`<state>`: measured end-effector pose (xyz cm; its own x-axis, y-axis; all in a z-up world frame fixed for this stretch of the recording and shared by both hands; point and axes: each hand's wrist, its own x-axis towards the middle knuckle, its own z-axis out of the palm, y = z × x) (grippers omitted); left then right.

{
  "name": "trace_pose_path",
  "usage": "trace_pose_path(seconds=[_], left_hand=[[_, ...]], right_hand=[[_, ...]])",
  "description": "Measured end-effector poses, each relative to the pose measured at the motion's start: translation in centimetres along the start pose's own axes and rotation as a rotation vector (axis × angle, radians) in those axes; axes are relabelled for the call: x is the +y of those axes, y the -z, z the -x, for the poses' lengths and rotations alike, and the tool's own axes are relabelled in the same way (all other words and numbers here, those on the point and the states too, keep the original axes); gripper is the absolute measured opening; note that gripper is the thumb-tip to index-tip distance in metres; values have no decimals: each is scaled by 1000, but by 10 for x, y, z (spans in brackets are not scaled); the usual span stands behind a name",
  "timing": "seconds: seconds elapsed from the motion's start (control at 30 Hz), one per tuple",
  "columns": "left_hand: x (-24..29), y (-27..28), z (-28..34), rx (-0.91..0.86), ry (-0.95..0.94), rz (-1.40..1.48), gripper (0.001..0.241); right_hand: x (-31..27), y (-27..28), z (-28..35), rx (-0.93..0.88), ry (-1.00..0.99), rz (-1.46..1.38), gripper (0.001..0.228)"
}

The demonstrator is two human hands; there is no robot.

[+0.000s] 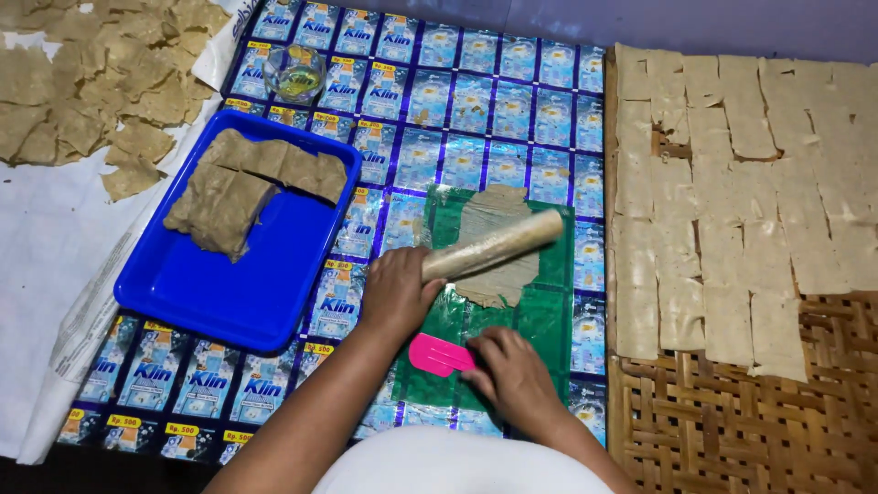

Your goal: Rolling out thin pieces of dough and placing them on a drying rack.

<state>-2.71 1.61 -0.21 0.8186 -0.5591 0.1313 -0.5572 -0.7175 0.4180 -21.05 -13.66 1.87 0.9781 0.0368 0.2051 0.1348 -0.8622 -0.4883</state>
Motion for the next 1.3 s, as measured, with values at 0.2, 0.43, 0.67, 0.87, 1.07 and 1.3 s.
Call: trace_pose_path(seconds=[0.2,0.43,0.67,0.87,1.07,1.3], left_hand=[[-24,-7,-3,177,307,370,52],[-41,-10,-10,296,383,456,60],[-37,-8,0,411,170,451,61],[-42,-19,1,418,146,376,58],[-45,-25,0,434,126,342,57],[-40,-19,1,423,124,354,55]], right_hand=[[-10,-2,5,-174,-1,93,25],[41,24,-13,-169,-70,269,28],[174,58,-64,115,-279,701,8],[221,61,-95,119,-274,779,8],[222,65,-106,78,-256,783,9],[217,56,-117,57,-249,734,3]])
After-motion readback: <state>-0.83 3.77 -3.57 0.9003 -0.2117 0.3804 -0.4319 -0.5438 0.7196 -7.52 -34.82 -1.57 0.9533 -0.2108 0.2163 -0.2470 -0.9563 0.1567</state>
